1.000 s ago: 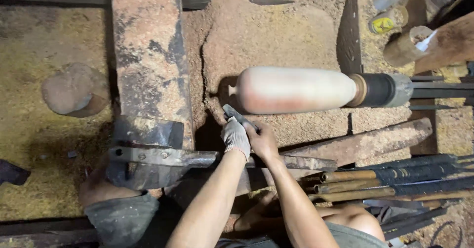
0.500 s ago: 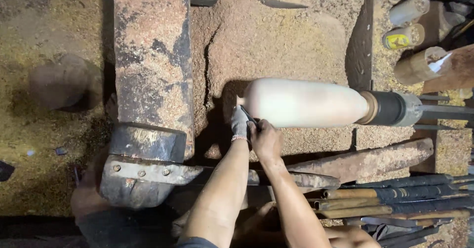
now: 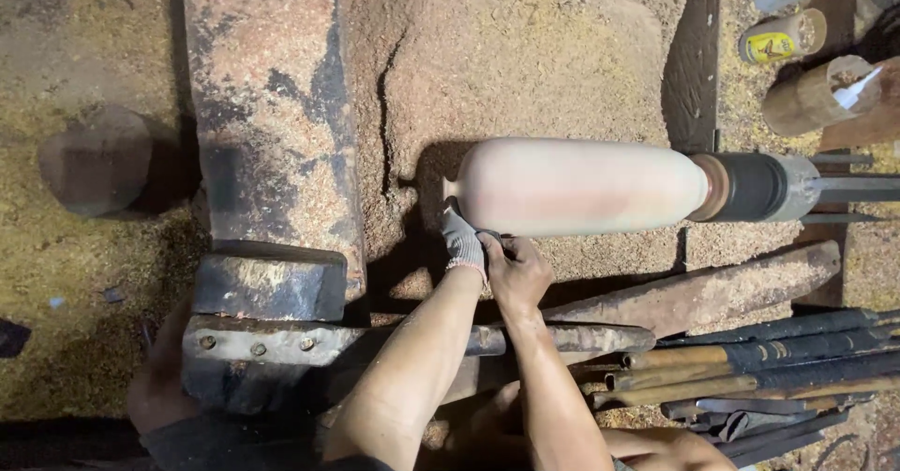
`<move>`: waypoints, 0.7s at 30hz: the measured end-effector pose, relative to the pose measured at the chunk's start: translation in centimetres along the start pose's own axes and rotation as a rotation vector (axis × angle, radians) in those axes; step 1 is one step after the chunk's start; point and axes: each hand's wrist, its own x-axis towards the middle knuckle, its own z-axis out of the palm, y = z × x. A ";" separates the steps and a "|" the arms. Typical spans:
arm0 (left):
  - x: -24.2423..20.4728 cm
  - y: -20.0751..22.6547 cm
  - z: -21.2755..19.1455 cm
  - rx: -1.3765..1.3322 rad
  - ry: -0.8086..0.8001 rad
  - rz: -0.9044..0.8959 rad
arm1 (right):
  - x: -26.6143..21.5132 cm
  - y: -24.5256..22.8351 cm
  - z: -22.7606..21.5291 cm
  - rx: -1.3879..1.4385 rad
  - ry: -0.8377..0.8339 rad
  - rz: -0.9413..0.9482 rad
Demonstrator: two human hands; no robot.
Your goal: The person shapes a spinning wooden bottle-shaped blank mounted on a lathe, holding a chisel against the rotating wood to smooth and form its surface. They then sand the body by hand with an abrasive block and work the neck area near the chuck before the clip ends.
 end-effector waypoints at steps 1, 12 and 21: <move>-0.3 -0.1 0.1 -0.009 -0.007 -0.008 | -0.1 0.0 -0.1 0.072 0.032 0.001; -1.7 0.6 1.0 -0.162 -0.067 -0.085 | -0.6 2.1 1.3 0.254 0.144 0.095; -9.7 5.4 1.3 -0.289 -0.098 -0.147 | -0.9 0.8 1.1 0.325 0.047 0.126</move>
